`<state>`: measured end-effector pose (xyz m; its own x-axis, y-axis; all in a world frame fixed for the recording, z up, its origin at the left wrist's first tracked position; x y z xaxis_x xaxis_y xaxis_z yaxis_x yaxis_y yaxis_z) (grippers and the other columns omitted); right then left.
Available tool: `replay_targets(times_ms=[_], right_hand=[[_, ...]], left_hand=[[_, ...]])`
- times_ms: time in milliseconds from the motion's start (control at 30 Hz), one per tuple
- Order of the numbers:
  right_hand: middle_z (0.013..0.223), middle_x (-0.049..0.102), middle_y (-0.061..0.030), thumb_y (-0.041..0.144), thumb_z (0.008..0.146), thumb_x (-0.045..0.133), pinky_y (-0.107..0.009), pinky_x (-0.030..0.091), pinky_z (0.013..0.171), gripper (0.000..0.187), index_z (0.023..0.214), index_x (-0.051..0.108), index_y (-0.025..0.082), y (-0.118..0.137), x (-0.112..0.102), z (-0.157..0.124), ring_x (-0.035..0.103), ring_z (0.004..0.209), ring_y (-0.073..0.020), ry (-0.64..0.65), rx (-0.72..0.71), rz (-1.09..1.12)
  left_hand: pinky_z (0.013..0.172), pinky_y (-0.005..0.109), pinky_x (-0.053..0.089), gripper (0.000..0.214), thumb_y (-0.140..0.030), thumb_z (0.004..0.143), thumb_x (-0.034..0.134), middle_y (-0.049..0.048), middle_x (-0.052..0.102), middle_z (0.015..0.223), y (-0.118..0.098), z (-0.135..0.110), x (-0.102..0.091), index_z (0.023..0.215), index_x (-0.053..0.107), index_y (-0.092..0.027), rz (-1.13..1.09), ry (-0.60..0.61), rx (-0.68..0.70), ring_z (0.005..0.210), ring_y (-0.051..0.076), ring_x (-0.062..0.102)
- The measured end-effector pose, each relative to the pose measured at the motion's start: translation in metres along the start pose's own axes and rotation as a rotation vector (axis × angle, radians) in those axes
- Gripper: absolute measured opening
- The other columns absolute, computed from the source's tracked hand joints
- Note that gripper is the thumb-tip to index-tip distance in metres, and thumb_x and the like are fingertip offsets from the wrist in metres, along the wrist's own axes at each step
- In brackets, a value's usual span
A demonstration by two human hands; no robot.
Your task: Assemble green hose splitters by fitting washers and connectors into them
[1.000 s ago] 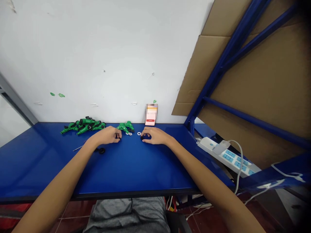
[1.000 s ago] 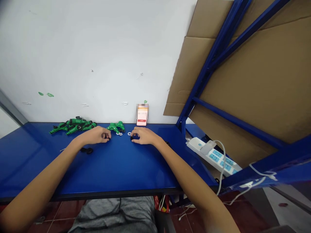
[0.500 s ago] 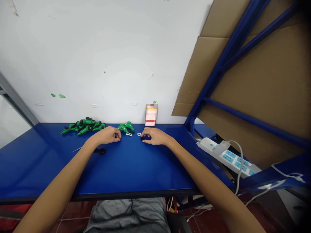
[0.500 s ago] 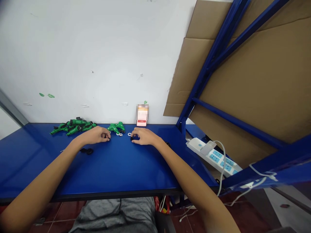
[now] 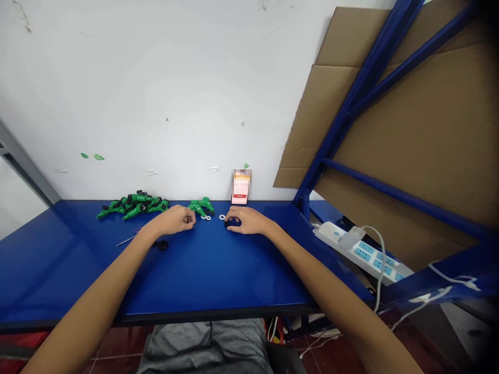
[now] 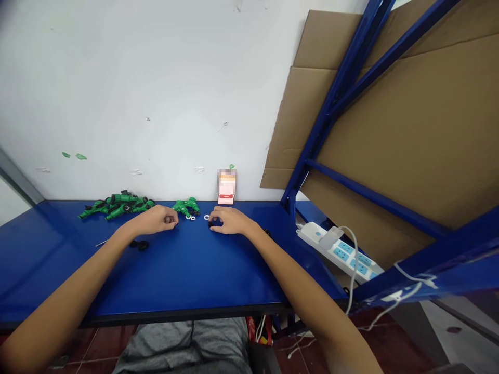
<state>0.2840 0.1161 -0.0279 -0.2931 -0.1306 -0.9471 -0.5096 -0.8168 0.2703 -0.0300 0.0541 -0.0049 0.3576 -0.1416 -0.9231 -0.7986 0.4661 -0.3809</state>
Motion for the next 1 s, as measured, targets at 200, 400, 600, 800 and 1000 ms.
replay_targets(times_ms=[200,400,600,800,1000], right_hand=[[0.110,0.072,-0.0062,0.034,0.095,0.079,-0.030,0.047,0.073,0.025,0.116,0.077,0.021,0.0004,-0.0002,-0.0004,0.068,0.087,-0.0192,0.003,-0.004,0.003],[0.108,0.072,-0.0058,0.034,0.095,0.079,-0.030,0.047,0.074,0.024,0.116,0.077,0.021,-0.0007,0.0012,-0.0001,0.067,0.086,-0.0189,-0.003,-0.001,-0.004],[0.111,0.072,-0.0062,0.033,0.095,0.079,-0.030,0.046,0.073,0.025,0.117,0.077,0.021,0.0011,0.0001,-0.0001,0.067,0.085,-0.0185,-0.006,-0.007,-0.013],[0.109,0.072,-0.0061,0.033,0.095,0.079,-0.030,0.046,0.073,0.024,0.116,0.077,0.021,0.0003,0.0005,0.0001,0.067,0.086,-0.0186,0.004,-0.008,-0.013],[0.111,0.072,-0.0064,0.033,0.096,0.078,-0.030,0.046,0.073,0.025,0.117,0.078,0.021,0.0013,-0.0005,-0.0003,0.067,0.086,-0.0185,0.014,0.001,-0.007]], left_hand=[[0.072,0.027,0.047,0.015,-0.026,0.089,0.061,0.0036,0.078,0.082,0.0020,0.0011,-0.0012,0.092,0.075,-0.019,-0.039,-0.041,-0.001,0.074,0.019,0.071],[0.066,0.027,0.042,0.022,-0.038,0.093,0.066,0.0025,0.073,0.077,0.0004,-0.0005,-0.0022,0.081,0.066,-0.019,-0.024,-0.058,0.012,0.068,0.018,0.065],[0.069,0.027,0.043,0.022,-0.038,0.097,0.065,0.0033,0.075,0.080,-0.0011,-0.0006,-0.0030,0.085,0.070,-0.020,-0.031,-0.066,0.042,0.072,0.019,0.067],[0.072,0.029,0.045,0.022,-0.037,0.098,0.064,0.0050,0.079,0.086,0.0041,0.0010,-0.0015,0.092,0.076,-0.020,0.003,-0.060,0.015,0.079,0.021,0.072],[0.075,0.029,0.047,0.023,-0.033,0.101,0.060,0.0054,0.081,0.091,0.0085,0.0016,0.0001,0.098,0.079,-0.020,0.026,-0.053,0.021,0.082,0.022,0.073]])
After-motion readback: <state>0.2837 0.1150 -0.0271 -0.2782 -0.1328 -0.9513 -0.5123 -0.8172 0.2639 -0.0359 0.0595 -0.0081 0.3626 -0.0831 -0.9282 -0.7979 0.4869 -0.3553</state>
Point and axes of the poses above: each hand's wrist, its own z-axis towards the middle knuckle, its own x-axis out of the palm, y = z × x, the point moved 1 cm from there along z, towards the middle knuckle
